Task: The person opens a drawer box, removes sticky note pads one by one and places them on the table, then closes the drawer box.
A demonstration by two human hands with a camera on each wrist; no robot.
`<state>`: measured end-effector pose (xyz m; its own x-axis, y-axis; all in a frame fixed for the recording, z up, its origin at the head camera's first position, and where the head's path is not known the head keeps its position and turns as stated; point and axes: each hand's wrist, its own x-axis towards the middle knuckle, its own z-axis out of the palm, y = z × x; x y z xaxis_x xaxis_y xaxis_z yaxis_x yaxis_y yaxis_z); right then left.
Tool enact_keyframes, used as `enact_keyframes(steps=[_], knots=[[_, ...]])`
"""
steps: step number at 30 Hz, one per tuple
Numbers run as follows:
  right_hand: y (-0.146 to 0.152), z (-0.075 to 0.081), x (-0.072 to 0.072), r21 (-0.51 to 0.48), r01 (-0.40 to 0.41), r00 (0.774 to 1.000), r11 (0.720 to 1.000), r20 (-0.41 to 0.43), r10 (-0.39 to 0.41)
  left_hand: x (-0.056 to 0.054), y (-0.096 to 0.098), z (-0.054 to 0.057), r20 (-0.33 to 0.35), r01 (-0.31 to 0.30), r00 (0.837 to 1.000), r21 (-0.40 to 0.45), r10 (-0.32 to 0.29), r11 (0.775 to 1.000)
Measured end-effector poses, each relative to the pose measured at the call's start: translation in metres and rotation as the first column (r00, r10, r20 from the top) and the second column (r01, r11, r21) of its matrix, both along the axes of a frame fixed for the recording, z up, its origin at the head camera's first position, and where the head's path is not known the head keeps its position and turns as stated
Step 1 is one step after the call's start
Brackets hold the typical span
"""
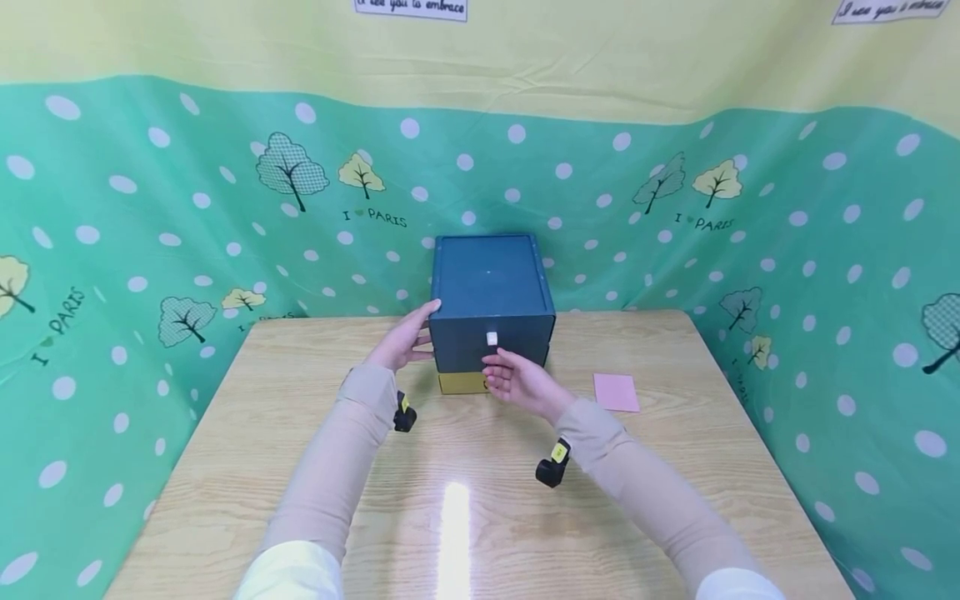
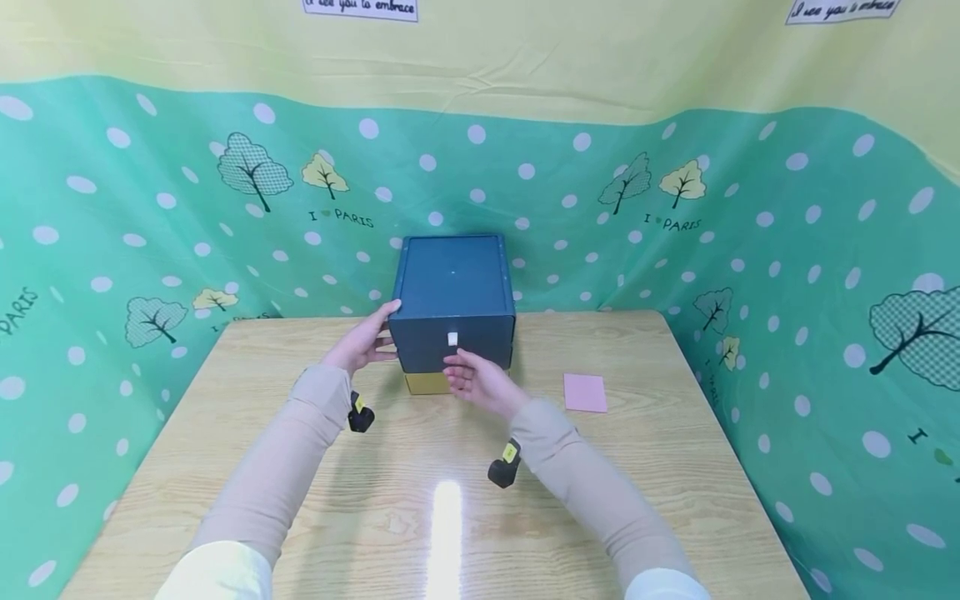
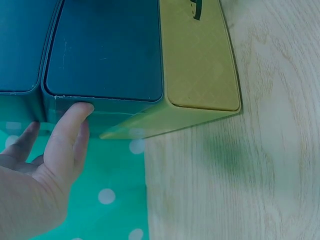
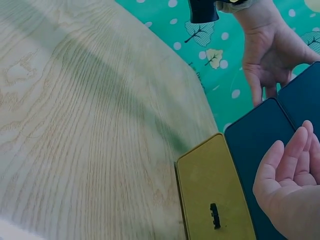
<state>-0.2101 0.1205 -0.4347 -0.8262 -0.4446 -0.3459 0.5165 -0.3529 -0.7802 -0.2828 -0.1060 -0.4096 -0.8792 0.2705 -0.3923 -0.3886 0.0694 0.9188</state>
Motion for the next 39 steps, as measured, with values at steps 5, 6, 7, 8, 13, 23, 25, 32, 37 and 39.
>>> enact_keyframes(steps=[5, 6, 7, 8, 13, 23, 25, 32, 37, 39], knots=[[0.004, -0.008, 0.005, -0.014, -0.044, 0.999, 0.999, -0.026, 0.044, 0.001, -0.001, 0.001, 0.003, 0.001, 1.0, -0.008, -0.001, 1.0], [0.005, -0.01, 0.006, -0.02, -0.053, 0.998, 0.998, -0.026, 0.053, 0.001, -0.001, 0.001, 0.002, 0.003, 1.0, -0.009, -0.003, 1.0], [0.005, -0.012, 0.007, -0.025, -0.062, 0.998, 0.998, -0.028, 0.061, 0.001, -0.001, 0.001, 0.001, 0.004, 1.0, -0.009, -0.004, 1.0], [0.005, -0.014, 0.008, -0.03, -0.07, 0.997, 0.997, -0.027, 0.069, 0.001, -0.001, 0.001, 0.001, 0.004, 1.0, -0.007, -0.004, 1.0], [0.005, -0.024, 0.013, -0.016, -0.076, 0.997, 0.997, -0.017, 0.075, 0.0, 0.0, 0.001, -0.003, -0.004, 1.0, 0.003, 0.004, 1.0], [0.006, -0.047, 0.02, 0.023, -0.034, 0.999, 0.999, 0.023, 0.033, 0.001, 0.001, 0.001, -0.009, -0.011, 1.0, 0.003, 0.011, 1.0], [0.007, -0.052, 0.02, 0.023, -0.021, 0.999, 1.0, 0.04, 0.02, 0.001, 0.001, 0.0, -0.007, -0.012, 1.0, 0.006, 0.012, 1.0], [0.007, -0.067, 0.019, 0.046, 0.054, 0.996, 0.997, 0.072, -0.057, 0.001, 0.003, -0.002, -0.002, -0.016, 1.0, -0.004, 0.016, 1.0], [0.006, -0.071, 0.016, 0.048, 0.07, 0.995, 0.996, 0.068, -0.073, 0.001, 0.002, -0.001, -0.005, -0.016, 1.0, -0.006, 0.016, 1.0], [0.005, -0.072, 0.014, 0.04, 0.073, 0.995, 0.997, 0.066, -0.076, 0.001, 0.002, -0.001, -0.006, -0.02, 1.0, -0.004, 0.02, 1.0]])
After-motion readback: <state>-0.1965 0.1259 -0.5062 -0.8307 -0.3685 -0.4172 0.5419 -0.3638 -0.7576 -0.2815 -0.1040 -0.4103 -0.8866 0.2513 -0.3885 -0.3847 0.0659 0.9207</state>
